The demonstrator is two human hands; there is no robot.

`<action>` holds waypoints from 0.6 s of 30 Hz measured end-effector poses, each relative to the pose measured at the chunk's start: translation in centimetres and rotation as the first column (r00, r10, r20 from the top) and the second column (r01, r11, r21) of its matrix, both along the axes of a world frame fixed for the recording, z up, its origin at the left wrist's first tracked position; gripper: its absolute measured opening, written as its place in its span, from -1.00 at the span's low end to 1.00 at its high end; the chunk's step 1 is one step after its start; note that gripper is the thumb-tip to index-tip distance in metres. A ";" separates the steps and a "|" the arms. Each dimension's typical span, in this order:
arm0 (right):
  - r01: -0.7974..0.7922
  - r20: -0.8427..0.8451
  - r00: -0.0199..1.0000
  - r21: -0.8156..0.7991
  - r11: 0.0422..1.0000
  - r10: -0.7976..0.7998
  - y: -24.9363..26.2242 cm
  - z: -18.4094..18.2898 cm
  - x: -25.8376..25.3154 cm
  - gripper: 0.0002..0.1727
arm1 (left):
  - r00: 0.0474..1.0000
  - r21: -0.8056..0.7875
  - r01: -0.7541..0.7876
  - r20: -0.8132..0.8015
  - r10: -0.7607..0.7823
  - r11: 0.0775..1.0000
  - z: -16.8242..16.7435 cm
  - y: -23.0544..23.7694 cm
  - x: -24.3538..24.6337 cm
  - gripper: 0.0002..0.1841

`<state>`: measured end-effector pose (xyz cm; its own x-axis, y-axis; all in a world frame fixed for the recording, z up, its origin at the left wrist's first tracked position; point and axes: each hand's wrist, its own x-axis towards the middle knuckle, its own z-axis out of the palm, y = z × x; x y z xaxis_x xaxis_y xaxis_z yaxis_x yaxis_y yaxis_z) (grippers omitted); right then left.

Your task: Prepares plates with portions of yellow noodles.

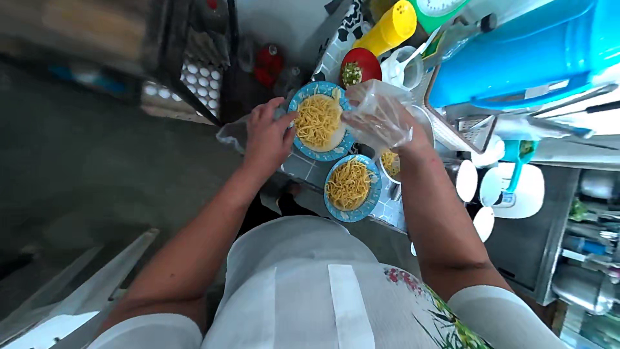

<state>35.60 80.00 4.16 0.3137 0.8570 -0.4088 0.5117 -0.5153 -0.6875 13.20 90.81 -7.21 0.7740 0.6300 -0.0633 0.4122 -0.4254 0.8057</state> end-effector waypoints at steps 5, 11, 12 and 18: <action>0.321 -0.483 0.840 0.074 0.944 -0.248 -2.6 0.5 1.6 -0.68 | 1.000 0.033 0.017 -0.019 -0.016 0.999 0.4 0.3 1.3 -0.67; 0.127 -0.100 0.986 -0.083 0.988 -0.135 -8.6 0.1 -1.0 -0.73 | 0.983 0.075 0.149 -0.121 -0.140 0.986 1.0 -0.2 3.0 -0.76; 0.021 0.070 0.998 -0.167 0.986 -0.009 -9.9 -0.6 -2.4 -0.69 | 0.986 0.088 0.140 -0.109 -0.130 0.986 1.0 -0.3 3.0 -0.75; -0.046 0.233 0.963 -0.343 0.938 0.132 -15.0 -4.5 -6.2 -0.56 | 0.994 0.123 0.109 -0.006 -0.109 0.986 1.7 -1.3 2.4 -0.70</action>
